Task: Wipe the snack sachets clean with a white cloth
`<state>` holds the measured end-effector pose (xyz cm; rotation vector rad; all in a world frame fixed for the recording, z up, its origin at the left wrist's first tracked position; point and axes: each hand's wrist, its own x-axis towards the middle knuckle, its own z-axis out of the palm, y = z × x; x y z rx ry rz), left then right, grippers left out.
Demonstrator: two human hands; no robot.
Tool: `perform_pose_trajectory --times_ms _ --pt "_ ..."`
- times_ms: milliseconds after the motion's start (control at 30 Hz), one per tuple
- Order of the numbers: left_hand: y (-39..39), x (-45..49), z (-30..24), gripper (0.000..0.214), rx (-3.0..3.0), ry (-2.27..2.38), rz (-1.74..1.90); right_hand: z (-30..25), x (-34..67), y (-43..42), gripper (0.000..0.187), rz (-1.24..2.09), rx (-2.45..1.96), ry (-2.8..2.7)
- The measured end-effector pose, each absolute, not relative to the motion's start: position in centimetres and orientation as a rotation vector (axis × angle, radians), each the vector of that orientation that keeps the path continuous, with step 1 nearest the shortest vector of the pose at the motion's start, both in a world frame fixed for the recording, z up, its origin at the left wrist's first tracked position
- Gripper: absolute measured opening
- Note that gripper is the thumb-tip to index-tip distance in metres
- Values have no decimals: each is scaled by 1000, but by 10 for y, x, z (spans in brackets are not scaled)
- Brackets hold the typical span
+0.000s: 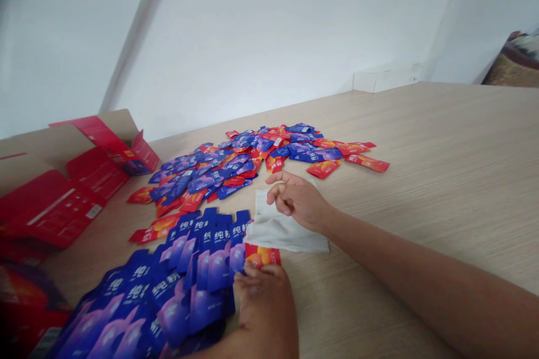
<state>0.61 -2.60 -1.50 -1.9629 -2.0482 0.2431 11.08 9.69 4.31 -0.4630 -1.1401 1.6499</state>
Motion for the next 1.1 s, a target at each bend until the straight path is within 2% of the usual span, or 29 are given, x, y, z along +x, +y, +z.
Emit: perform_pose_trajectory --times_ms 200,400,667,933,1100 --pt "-27 5 -12 29 -1976 -2044 219 40 110 98 27 1681 -443 -1142" --pt "-27 5 -13 29 -1980 -2057 214 40 109 97 33 1688 -421 -1162" --pt "-27 7 -14 30 -1985 -2084 231 41 108 95 36 1498 -492 -1279" --pt "-30 7 -5 29 -1994 -2078 206 41 106 79 26 701 -792 -1969" --pt "-31 8 -1 29 -2015 -2102 187 42 103 71 10 490 -750 -2195"
